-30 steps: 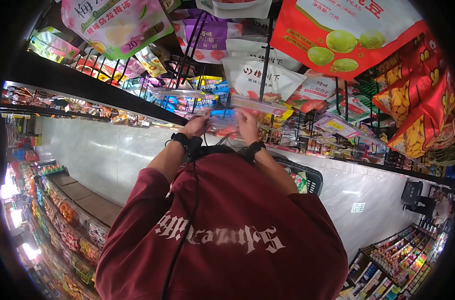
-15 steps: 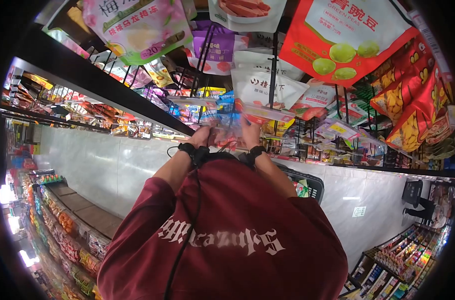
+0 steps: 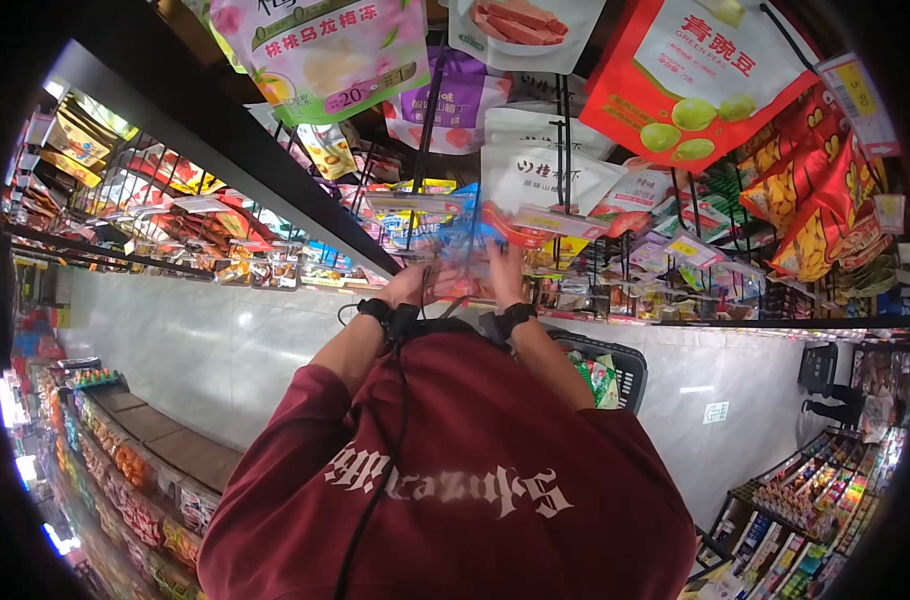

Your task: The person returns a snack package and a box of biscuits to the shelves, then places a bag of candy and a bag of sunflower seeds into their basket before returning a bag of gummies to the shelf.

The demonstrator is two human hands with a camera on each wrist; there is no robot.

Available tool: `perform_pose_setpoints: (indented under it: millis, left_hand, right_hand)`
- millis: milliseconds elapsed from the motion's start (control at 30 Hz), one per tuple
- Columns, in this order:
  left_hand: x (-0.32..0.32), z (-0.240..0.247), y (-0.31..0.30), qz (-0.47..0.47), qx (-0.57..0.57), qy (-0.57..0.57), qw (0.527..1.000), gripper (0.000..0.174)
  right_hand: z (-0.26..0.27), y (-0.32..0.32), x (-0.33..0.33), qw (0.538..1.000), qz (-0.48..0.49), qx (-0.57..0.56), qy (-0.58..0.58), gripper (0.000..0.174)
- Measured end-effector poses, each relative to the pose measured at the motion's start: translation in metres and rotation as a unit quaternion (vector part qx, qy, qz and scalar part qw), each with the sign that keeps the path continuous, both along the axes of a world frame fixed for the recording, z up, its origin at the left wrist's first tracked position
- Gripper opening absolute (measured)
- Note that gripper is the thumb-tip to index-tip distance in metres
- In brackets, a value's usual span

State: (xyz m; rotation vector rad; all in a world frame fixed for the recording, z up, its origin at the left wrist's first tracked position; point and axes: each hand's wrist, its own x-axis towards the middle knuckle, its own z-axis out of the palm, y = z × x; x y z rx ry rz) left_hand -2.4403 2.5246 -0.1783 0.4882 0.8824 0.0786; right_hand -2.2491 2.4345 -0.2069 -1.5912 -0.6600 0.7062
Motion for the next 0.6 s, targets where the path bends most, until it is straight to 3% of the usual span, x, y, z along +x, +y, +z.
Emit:
perform_pose_setpoints:
  millis: [67,200,367,467,533,600]
  left_hand:
    - [-0.011,-0.017,0.0,-0.003,-0.015,-0.018,1.0,0.036]
    - [-0.036,-0.03,-0.005,-0.043,-0.062,-0.086,0.993,0.037]
    - [-0.114,-0.017,-0.017,-0.03,-0.095,-0.156,0.983,0.039]
    - [-0.168,-0.011,-0.015,0.033,-0.099,-0.128,0.986,0.048]
    - [-0.21,0.008,-0.014,0.042,-0.031,-0.116,0.992,0.046]
    - [-0.251,-0.003,-0.009,0.089,-0.029,-0.09,0.991,0.044]
  right_hand:
    - [0.002,-0.009,-0.011,0.999,-0.025,-0.025,-0.003,0.063]
    - [0.007,-0.039,-0.028,0.961,-0.033,0.006,0.274,0.062]
    - [0.0,-0.101,-0.034,0.929,0.033,-0.11,0.353,0.054]
    - [-0.023,-0.159,-0.035,0.899,0.03,-0.215,0.38,0.047]
    - [-0.066,-0.228,-0.029,0.944,0.086,-0.222,0.227,0.048]
    - [-0.128,-0.319,-0.013,0.938,0.216,-0.257,-0.092,0.044]
